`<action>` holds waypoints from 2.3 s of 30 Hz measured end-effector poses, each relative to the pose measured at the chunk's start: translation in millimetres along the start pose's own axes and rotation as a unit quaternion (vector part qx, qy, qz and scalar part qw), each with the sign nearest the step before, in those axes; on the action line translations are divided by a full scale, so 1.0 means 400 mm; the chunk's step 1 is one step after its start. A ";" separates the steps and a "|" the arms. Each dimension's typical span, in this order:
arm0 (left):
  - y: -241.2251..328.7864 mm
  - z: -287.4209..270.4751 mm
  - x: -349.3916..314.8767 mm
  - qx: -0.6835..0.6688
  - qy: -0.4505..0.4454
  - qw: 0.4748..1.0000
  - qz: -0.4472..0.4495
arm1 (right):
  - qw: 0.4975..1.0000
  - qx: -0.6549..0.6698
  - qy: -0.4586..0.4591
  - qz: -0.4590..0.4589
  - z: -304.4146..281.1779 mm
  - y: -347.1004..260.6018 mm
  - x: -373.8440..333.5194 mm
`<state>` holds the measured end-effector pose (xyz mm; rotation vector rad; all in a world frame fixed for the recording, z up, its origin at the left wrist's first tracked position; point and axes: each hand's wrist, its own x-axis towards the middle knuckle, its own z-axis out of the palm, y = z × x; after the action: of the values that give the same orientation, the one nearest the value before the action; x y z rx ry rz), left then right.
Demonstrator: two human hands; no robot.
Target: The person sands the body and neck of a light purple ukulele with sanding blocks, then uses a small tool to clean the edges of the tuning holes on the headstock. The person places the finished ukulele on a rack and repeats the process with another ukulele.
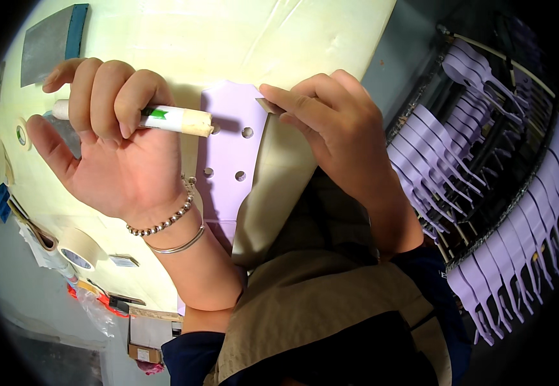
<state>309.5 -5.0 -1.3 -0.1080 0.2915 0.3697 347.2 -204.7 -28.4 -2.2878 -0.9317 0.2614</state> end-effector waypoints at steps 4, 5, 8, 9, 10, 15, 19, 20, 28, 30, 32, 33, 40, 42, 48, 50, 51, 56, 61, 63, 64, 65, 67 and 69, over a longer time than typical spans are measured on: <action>-0.005 -0.001 0.005 -0.010 0.003 1.000 -0.011 | 0.999 0.025 -0.025 -0.005 -0.013 0.010 0.001; -0.006 0.003 0.005 -0.005 0.005 1.000 -0.009 | 0.999 0.036 -0.035 -0.005 -0.019 0.012 0.003; 0.004 -0.001 0.009 -0.014 0.003 1.000 -0.008 | 0.997 0.065 -0.039 0.012 -0.023 0.010 -0.002; 0.005 -0.003 0.011 -0.021 -0.001 1.000 -0.009 | 0.998 0.059 -0.030 0.010 -0.021 0.009 -0.004; 0.003 -0.003 0.012 -0.025 0.002 1.000 -0.012 | 0.998 0.052 -0.021 0.008 -0.016 0.008 -0.008; 0.001 -0.003 0.012 -0.027 0.007 0.999 -0.018 | 1.000 0.025 0.000 0.000 -0.005 0.000 -0.013; 0.001 -0.002 0.011 -0.023 0.007 1.000 -0.016 | 1.000 0.011 0.008 -0.010 -0.002 -0.008 -0.015; 0.001 -0.001 0.010 -0.022 0.008 1.000 -0.016 | 1.000 0.003 0.014 -0.013 -0.001 -0.008 -0.016; -0.003 -0.002 0.014 -0.027 0.012 0.999 -0.016 | 0.999 0.026 -0.027 -0.020 -0.011 0.010 -0.006; -0.002 -0.003 0.014 -0.029 0.008 0.999 -0.016 | 0.999 0.031 -0.029 -0.010 -0.010 0.011 -0.006; -0.002 -0.001 0.015 -0.030 0.008 0.999 -0.015 | 1.000 0.022 -0.018 -0.006 -0.006 0.008 -0.009; -0.002 -0.001 0.014 -0.030 0.009 0.999 -0.014 | 1.000 0.012 -0.015 -0.009 -0.005 0.007 -0.011; -0.004 -0.003 0.015 -0.029 0.009 0.999 -0.017 | 0.999 -0.021 -0.010 -0.039 0.000 0.013 -0.017; -0.002 -0.005 0.015 -0.028 0.010 0.999 -0.018 | 0.999 0.000 -0.022 -0.037 -0.005 0.017 -0.015; -0.003 -0.003 0.015 -0.037 0.010 0.999 -0.019 | 1.000 0.004 -0.015 -0.016 -0.003 0.012 -0.014; -0.005 -0.001 0.014 -0.038 0.010 0.999 -0.019 | 1.000 -0.015 -0.011 -0.020 -0.001 0.009 -0.016; -0.007 -0.001 0.015 -0.037 0.010 0.999 -0.020 | 1.000 -0.016 -0.009 -0.024 0.000 0.010 -0.016; -0.003 -0.004 0.015 -0.035 0.010 0.999 -0.019 | 0.998 0.013 -0.035 -0.043 -0.011 0.023 -0.011; 0.008 -0.002 0.013 -0.050 0.010 0.999 -0.012 | 0.994 0.109 -0.021 0.006 -0.026 0.010 0.005; 0.010 -0.002 0.015 -0.060 0.013 0.998 -0.004 | 0.994 0.110 0.007 0.000 -0.012 0.006 0.008; 0.012 -0.002 0.015 -0.060 0.011 0.998 -0.005 | 0.994 0.101 0.026 -0.014 0.003 0.008 0.006; 0.013 -0.002 0.015 -0.059 0.008 0.998 -0.007 | 0.994 0.093 0.044 -0.028 0.014 0.009 0.005; 0.013 -0.003 0.014 -0.059 0.006 0.998 -0.008 | 0.996 0.063 0.050 -0.034 0.024 0.006 0.002; 0.012 -0.003 0.013 -0.061 0.007 0.998 -0.010 | 0.997 0.044 0.051 -0.039 0.028 0.005 -0.001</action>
<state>312.0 0.9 -4.4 -0.2328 0.2821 0.3675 343.5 -200.4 -38.3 -2.1575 -0.9357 0.1477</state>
